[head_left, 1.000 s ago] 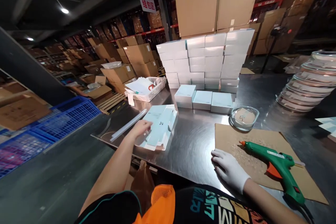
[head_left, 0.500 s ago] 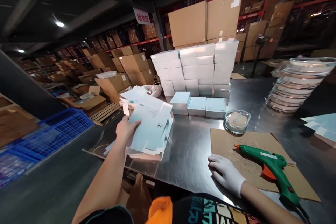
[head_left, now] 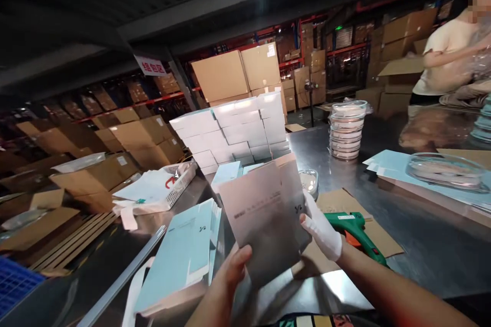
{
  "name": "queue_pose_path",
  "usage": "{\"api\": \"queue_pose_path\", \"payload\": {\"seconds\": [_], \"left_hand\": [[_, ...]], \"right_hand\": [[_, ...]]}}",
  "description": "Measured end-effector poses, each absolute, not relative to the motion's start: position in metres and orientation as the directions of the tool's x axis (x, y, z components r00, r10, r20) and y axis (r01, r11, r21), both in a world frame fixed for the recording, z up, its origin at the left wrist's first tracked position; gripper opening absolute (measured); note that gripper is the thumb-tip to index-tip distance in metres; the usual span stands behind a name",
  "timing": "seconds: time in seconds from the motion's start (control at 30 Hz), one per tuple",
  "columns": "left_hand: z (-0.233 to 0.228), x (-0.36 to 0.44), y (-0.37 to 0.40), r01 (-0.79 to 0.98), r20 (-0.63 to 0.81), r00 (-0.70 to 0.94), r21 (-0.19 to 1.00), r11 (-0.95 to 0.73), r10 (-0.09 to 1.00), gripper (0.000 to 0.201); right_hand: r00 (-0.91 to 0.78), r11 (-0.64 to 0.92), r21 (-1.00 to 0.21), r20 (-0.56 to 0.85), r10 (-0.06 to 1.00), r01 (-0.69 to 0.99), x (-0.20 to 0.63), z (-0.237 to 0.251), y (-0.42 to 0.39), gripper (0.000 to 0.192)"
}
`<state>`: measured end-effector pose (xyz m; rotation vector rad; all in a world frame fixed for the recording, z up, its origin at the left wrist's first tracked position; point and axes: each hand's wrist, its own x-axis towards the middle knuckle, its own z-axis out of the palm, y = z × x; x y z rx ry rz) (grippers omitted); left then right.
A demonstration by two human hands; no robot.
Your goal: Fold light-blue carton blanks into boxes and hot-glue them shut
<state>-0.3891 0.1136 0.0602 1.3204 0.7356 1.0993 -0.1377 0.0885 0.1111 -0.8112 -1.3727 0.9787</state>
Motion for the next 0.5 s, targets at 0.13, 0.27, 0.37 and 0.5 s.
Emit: {"api": "queue_pose_path", "payload": {"seconds": [0.13,0.27,0.37,0.5], "left_hand": [[0.052,-0.348,0.122,-0.121,0.288,0.088,0.953,-0.276,0.954,0.092],[0.038,-0.335,0.128,-0.010,0.414,-0.072,0.910,-0.415,0.908,0.128],[0.043,-0.350,0.132,0.032,0.568,-0.009,0.823,-0.568,0.823,0.129],[0.062,-0.375,0.136,0.161,0.736,0.094,0.653,-0.740,0.670,0.064]], "right_hand": [[-0.306,0.305,-0.932,0.354,0.884,-0.197,-0.145,0.115,0.070,0.122],[-0.136,0.421,-0.899,0.436,0.890,-0.125,-0.146,0.121,0.073,0.106],[-0.077,0.512,-0.855,0.506,0.859,0.085,-0.136,0.125,0.082,0.082],[-0.139,0.501,-0.847,0.482,0.865,0.177,-0.137,0.126,0.090,0.063]]}}
